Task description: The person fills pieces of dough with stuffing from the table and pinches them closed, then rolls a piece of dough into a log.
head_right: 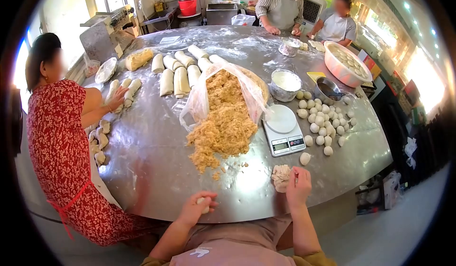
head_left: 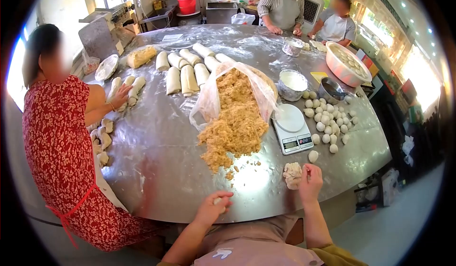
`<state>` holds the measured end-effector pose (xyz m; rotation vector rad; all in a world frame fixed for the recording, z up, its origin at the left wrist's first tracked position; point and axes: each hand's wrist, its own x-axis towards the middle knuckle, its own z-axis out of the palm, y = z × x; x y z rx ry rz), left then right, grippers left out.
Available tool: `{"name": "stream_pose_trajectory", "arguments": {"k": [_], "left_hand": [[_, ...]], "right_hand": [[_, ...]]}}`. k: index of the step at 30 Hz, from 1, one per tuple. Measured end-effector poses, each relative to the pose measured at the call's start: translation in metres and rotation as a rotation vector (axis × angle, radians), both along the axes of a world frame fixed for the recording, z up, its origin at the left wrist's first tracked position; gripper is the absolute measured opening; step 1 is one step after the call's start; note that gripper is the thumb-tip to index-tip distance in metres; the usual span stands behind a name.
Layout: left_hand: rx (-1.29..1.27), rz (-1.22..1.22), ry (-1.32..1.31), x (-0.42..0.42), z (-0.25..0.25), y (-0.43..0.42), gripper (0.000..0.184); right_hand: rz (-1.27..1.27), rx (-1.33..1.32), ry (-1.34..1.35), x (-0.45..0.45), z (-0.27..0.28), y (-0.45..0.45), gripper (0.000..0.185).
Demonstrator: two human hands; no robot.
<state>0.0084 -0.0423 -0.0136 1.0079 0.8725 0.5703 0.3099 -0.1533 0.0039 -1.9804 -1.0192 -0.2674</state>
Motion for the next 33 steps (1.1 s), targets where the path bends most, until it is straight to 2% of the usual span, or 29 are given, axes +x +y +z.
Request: {"name": "stream_pose_trajectory", "arguments": {"k": [1,4,5,8,11,14,17,19,22,24,26,29,30,32,33], "left_hand": [[-0.109,0.017,0.000,-0.002,0.004,0.005,0.034],[-0.143,-0.028,-0.218,-0.007,-0.020,0.010,0.047],[-0.151,-0.013,-0.209,-0.005,-0.020,0.009,0.050],[-0.161,0.056,-0.193,0.004,-0.013,0.002,0.058],[-0.150,0.159,-0.196,0.003,-0.010,0.004,0.062],[-0.165,0.261,-0.209,-0.004,0.001,0.015,0.061],[-0.167,0.343,-0.230,-0.007,0.025,0.023,0.061],[-0.171,0.400,-0.220,0.000,0.038,0.025,0.061],[0.033,0.406,-0.391,0.009,0.023,0.028,0.062],[0.001,0.349,-0.479,0.015,0.025,0.023,0.060],[-0.032,0.293,-0.556,0.017,0.033,0.015,0.062],[-0.024,0.141,-0.661,0.015,0.045,0.012,0.079],[0.040,0.145,-0.637,0.015,0.041,0.015,0.074],[0.165,0.154,-0.586,0.017,0.036,0.021,0.066],[0.135,0.066,-0.487,0.013,0.037,0.021,0.061]], "right_hand": [[-0.016,0.026,-0.025,0.003,-0.007,-0.004,0.014],[0.001,-0.112,-0.205,-0.006,-0.047,-0.011,0.021],[0.011,-0.145,-0.186,-0.005,-0.053,-0.014,0.025],[0.057,-0.163,0.000,0.000,-0.046,-0.014,0.028],[-0.006,-0.253,-0.281,-0.008,-0.029,-0.011,0.030],[-0.066,-0.097,-0.246,-0.038,0.006,0.006,0.032],[0.204,-0.090,-0.063,-0.067,0.023,0.026,0.034],[0.486,-0.021,0.081,-0.099,0.034,0.043,0.039],[0.895,-0.117,0.242,-0.137,0.052,0.061,0.061],[0.973,-0.077,0.344,-0.159,0.058,0.071,0.057],[0.861,-0.126,0.603,-0.169,0.046,0.070,0.048],[0.784,-0.123,0.961,-0.162,0.032,0.072,0.036],[0.777,-0.108,1.079,-0.156,0.030,0.071,0.032],[0.799,-0.287,1.156,-0.149,0.031,0.069,0.036],[0.818,-0.343,1.189,-0.149,0.025,0.067,0.038]]}}
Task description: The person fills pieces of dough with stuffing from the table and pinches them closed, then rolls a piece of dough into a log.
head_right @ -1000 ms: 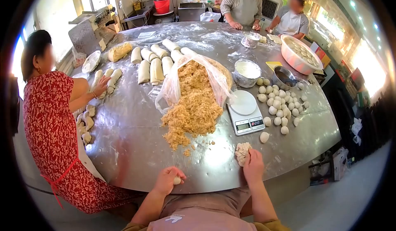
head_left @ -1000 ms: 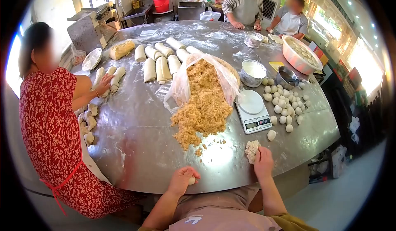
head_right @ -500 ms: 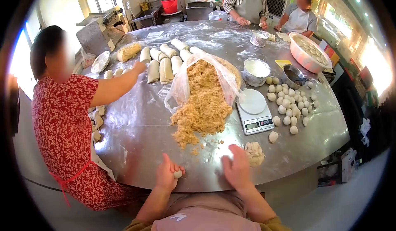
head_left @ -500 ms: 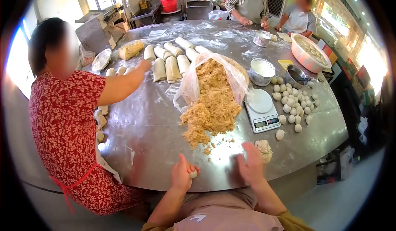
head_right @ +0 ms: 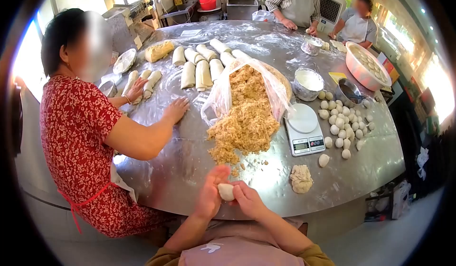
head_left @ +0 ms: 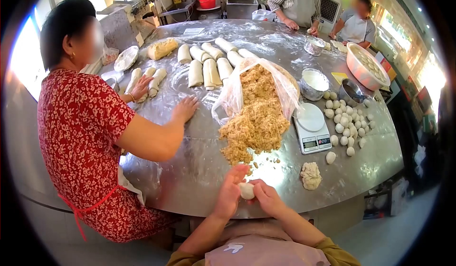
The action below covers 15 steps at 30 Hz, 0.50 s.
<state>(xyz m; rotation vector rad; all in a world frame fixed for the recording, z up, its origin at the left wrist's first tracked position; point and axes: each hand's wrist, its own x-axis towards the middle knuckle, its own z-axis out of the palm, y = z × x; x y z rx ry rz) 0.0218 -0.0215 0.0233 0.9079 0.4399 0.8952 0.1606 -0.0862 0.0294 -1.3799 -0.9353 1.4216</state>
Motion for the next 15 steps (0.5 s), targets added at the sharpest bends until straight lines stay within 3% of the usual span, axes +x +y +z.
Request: {"name": "stream_pose_trajectory", "arguments": {"k": [2,5,9,11,12,15], "left_hand": [[0.005,-0.114,0.172,-0.006,0.002,-0.003,0.052],[0.136,-0.093,0.308,-0.004,-0.013,-0.003,0.049],[0.004,0.032,0.205,-0.004,-0.017,-0.012,0.052],[-0.098,0.036,0.089,-0.006,-0.012,-0.016,0.053],[-0.020,0.108,0.088,-0.002,-0.018,-0.015,0.053],[0.011,0.126,0.275,-0.011,-0.019,-0.014,0.052]], "right_hand": [[0.093,-0.029,0.061,-0.004,-0.001,-0.005,0.044],[0.060,0.191,-0.071,-0.013,-0.015,-0.012,0.041],[0.061,0.224,-0.243,-0.020,0.014,-0.011,0.040],[0.032,0.084,-0.073,-0.013,0.010,-0.010,0.035],[0.032,-0.027,0.033,-0.003,0.009,-0.013,0.034],[-0.136,-0.151,0.147,0.032,0.008,-0.018,0.032]]}}
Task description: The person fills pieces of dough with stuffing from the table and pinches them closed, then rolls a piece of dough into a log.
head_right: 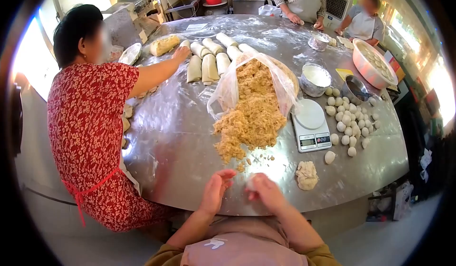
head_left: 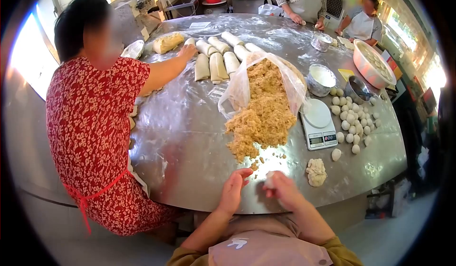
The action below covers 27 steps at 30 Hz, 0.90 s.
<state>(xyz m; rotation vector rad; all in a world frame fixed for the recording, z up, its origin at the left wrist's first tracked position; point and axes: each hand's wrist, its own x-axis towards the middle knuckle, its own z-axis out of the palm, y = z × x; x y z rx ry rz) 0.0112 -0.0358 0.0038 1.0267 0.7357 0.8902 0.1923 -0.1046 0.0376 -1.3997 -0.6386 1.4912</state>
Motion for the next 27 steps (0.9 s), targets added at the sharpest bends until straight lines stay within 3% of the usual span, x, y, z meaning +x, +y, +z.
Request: {"name": "stream_pose_trajectory", "arguments": {"k": [1,3,4,5,7,10,13,14,16,17,18,19,22,27], "left_hand": [[-0.017,-0.021,0.099,-0.005,-0.002,0.001,0.045],[0.043,0.039,0.289,-0.016,-0.017,-0.004,0.045],[0.152,0.062,0.393,-0.022,-0.021,-0.008,0.049],[0.258,0.092,0.502,-0.028,-0.025,-0.011,0.055],[0.629,0.139,0.728,-0.040,-0.024,-0.012,0.076],[0.833,0.014,1.095,-0.048,-0.009,-0.018,0.107],[0.848,-0.065,1.233,-0.050,-0.014,-0.024,0.124],[0.842,-0.075,1.261,-0.050,-0.016,-0.024,0.125],[0.828,-0.099,1.316,-0.048,-0.024,-0.023,0.128],[0.806,-0.108,1.339,-0.045,-0.024,-0.020,0.128],[0.784,-0.115,1.362,-0.041,-0.024,-0.015,0.129],[0.761,-0.123,1.384,-0.037,-0.024,-0.010,0.129],[0.751,-0.116,1.401,-0.025,-0.027,0.005,0.129],[0.706,-0.087,1.387,0.000,-0.027,0.034,0.124]], "right_hand": [[-0.050,0.075,0.043,0.024,-0.013,-0.001,0.032],[-0.307,0.076,0.156,0.072,0.002,0.002,0.034],[-0.508,0.211,0.228,0.101,-0.001,0.002,0.038],[-0.420,0.437,0.285,0.138,0.005,-0.003,0.049],[-0.644,0.654,0.358,0.177,0.033,-0.004,0.067],[-0.921,0.569,0.143,0.178,0.051,-0.006,0.080],[-0.635,0.468,-0.032,0.154,0.005,-0.017,0.070],[-0.532,0.213,-0.083,0.134,-0.003,-0.019,0.071],[-0.245,0.063,-0.615,0.087,-0.020,-0.028,0.075],[-0.040,0.172,-1.092,0.064,-0.027,-0.032,0.077],[0.048,0.237,-0.989,0.046,-0.023,-0.035,0.085],[0.153,0.399,-1.217,0.038,-0.040,-0.037,0.090],[0.350,0.178,-1.415,0.014,-0.043,-0.044,0.098],[0.234,0.024,-1.499,0.006,-0.053,-0.029,0.101]]}}
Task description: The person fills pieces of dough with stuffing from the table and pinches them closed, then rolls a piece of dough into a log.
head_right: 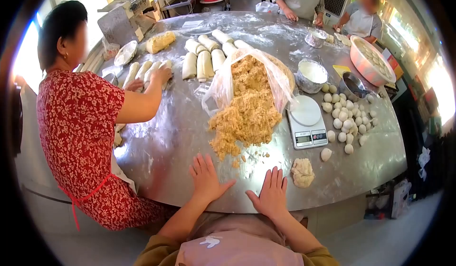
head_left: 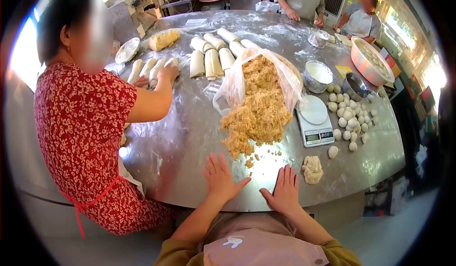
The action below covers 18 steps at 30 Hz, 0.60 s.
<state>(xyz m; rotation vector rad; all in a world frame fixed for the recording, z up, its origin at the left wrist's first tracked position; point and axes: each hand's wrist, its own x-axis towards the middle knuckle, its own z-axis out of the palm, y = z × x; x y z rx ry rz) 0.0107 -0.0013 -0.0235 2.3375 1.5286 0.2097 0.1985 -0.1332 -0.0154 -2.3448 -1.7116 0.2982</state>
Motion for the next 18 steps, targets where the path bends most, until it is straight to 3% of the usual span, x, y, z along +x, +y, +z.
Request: {"name": "stream_pose_trajectory", "arguments": {"k": [8,12,16,18], "left_hand": [[0.098,-0.068,-0.010,0.060,-0.009,0.047,0.106],[0.107,-0.131,-0.010,0.064,-0.008,0.049,0.095],[0.181,-0.202,-0.200,0.050,-0.013,0.034,0.093],[0.181,-0.262,-0.200,0.048,-0.008,0.041,0.091]], "right_hand": [[-0.192,0.069,-0.005,0.017,-0.012,0.088,0.091],[-0.072,0.158,-0.046,0.020,-0.016,0.111,0.070],[0.047,0.288,-0.063,0.017,-0.006,0.103,0.046],[0.092,0.308,-0.024,0.018,-0.007,0.100,0.042]]}}
